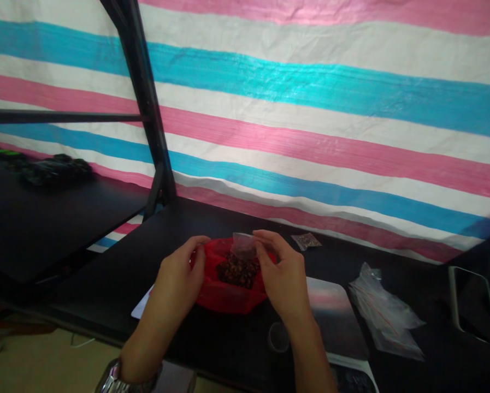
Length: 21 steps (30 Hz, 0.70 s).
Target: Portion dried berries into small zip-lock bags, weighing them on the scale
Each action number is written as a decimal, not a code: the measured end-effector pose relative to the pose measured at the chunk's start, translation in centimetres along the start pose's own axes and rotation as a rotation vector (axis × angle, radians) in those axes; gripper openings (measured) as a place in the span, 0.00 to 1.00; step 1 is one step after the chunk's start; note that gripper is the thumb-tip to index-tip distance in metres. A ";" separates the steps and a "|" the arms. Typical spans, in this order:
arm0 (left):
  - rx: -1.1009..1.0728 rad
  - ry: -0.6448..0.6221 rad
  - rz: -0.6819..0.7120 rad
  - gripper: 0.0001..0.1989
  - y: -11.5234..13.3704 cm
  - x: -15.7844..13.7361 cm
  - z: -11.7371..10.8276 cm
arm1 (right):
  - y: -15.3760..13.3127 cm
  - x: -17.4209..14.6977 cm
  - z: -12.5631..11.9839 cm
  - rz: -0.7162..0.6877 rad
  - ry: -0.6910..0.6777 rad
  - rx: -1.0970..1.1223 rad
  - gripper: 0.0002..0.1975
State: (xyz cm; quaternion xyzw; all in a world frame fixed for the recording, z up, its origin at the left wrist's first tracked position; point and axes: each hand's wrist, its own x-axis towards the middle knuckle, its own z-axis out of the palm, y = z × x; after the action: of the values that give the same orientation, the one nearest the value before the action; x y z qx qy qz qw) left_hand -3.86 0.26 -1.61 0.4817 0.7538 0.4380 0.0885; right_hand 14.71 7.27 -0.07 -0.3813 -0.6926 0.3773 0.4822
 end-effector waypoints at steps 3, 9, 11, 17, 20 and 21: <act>-0.010 0.014 -0.041 0.23 0.6 -0.1 -0.1 | -0.2 0.0 0.3 0.016 -0.002 0.041 0.10; -0.058 0.046 -0.068 0.22 0.6 0.0 0.0 | 0.3 0.0 0.5 0.051 0.036 0.136 0.10; -0.041 0.060 -0.052 0.23 0.5 0.1 0.0 | 0.3 0.0 0.4 0.063 0.035 0.143 0.10; 0.148 0.112 0.290 0.21 0.6 -0.4 1.5 | -0.1 -0.2 0.3 0.048 0.020 0.178 0.09; 0.236 0.063 0.319 0.17 0.9 -1.0 2.6 | -0.1 -0.2 0.4 0.029 -0.002 0.197 0.09; 0.252 0.048 0.331 0.16 1.0 -1.1 2.8 | 0.0 -0.2 0.4 0.026 -0.013 0.193 0.08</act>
State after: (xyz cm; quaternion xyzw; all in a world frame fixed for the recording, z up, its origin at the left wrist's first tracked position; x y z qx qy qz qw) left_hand -1.09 1.10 -2.89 0.5958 0.7150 0.3602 -0.0638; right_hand 14.38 7.03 -0.22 -0.3398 -0.6511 0.4510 0.5071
